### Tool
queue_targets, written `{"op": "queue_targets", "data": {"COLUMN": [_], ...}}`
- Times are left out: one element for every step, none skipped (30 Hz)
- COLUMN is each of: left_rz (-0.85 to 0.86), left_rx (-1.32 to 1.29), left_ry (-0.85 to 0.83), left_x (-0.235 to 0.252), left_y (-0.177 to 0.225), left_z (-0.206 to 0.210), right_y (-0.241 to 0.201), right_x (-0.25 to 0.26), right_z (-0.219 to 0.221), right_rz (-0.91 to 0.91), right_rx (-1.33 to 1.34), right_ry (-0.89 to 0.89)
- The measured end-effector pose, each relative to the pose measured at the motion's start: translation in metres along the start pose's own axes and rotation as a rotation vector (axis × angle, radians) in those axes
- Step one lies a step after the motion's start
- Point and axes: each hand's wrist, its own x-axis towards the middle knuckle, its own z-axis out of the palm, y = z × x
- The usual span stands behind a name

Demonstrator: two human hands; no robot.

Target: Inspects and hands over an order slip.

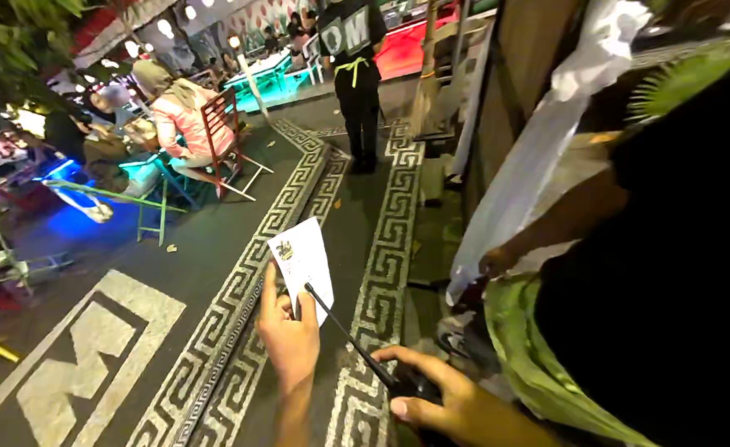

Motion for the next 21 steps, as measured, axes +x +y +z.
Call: {"op": "queue_targets", "data": {"left_rz": [0.01,0.013,0.014,0.017,0.023,0.037,0.053,0.068,0.077,0.081,0.085,0.085,0.087,0.093,0.099,0.1,0.105,0.109,0.111,0.112,0.115], "left_rx": [-0.003,-0.006,-0.019,-0.032,-0.045,-0.054,-0.058,-0.061,-0.063,-0.062,-0.062,-0.069,-0.082,-0.096,-0.106,-0.119,-0.131,-0.143,-0.152,-0.162,-0.172], "left_ry": [-0.013,-0.026,-0.038,-0.043,-0.052,-0.063,-0.067,-0.07,-0.077,-0.088,-0.099,-0.109,-0.118,-0.125,-0.128,-0.136,-0.145,-0.154,-0.163,-0.169,-0.173], "left_x": [0.001,0.002,0.004,0.006,0.007,0.008,0.008,0.008,0.008,0.008,0.008,0.008,0.008,0.008,0.009,0.009,0.009,0.009,0.009,0.009,0.009], "left_y": [0.001,0.003,0.005,0.007,0.008,0.009,0.01,0.01,0.01,0.01,0.011,0.012,0.013,0.013,0.014,0.014,0.014,0.014,0.013,0.013,0.013], "left_z": [0.003,0.006,0.01,0.014,0.017,0.021,0.025,0.028,0.032,0.035,0.039,0.041,0.044,0.047,0.049,0.052,0.054,0.056,0.058,0.059,0.06], "right_y": [0.0,0.001,0.001,0.0,-0.002,-0.002,-0.001,-0.001,0.001,0.002,0.003,0.004,0.004,0.005,0.004,0.003,0.002,0.002,0.002,0.003,0.003], "right_x": [-0.001,-0.002,-0.003,-0.003,-0.004,-0.005,-0.006,-0.007,-0.009,-0.009,-0.01,-0.011,-0.013,-0.014,-0.014,-0.015,-0.015,-0.015,-0.016,-0.016,-0.017], "right_z": [-0.002,-0.004,-0.005,-0.007,-0.009,-0.01,-0.012,-0.014,-0.016,-0.018,-0.02,-0.021,-0.022,-0.022,-0.023,-0.024,-0.025,-0.025,-0.026,-0.026,-0.026], "right_rz": [-0.015,-0.027,-0.023,0.001,0.029,0.048,0.057,0.062,0.059,0.051,0.043,0.035,0.028,0.026,0.032,0.039,0.042,0.04,0.032,0.027,0.025], "right_rx": [0.001,0.017,0.034,0.045,0.055,0.063,0.072,0.075,0.075,0.072,0.071,0.071,0.071,0.073,0.076,0.078,0.077,0.073,0.072,0.07,0.073], "right_ry": [-0.002,-0.006,-0.01,-0.007,0.001,0.008,0.014,0.016,0.019,0.023,0.031,0.04,0.052,0.064,0.073,0.08,0.086,0.092,0.101,0.108,0.112]}}
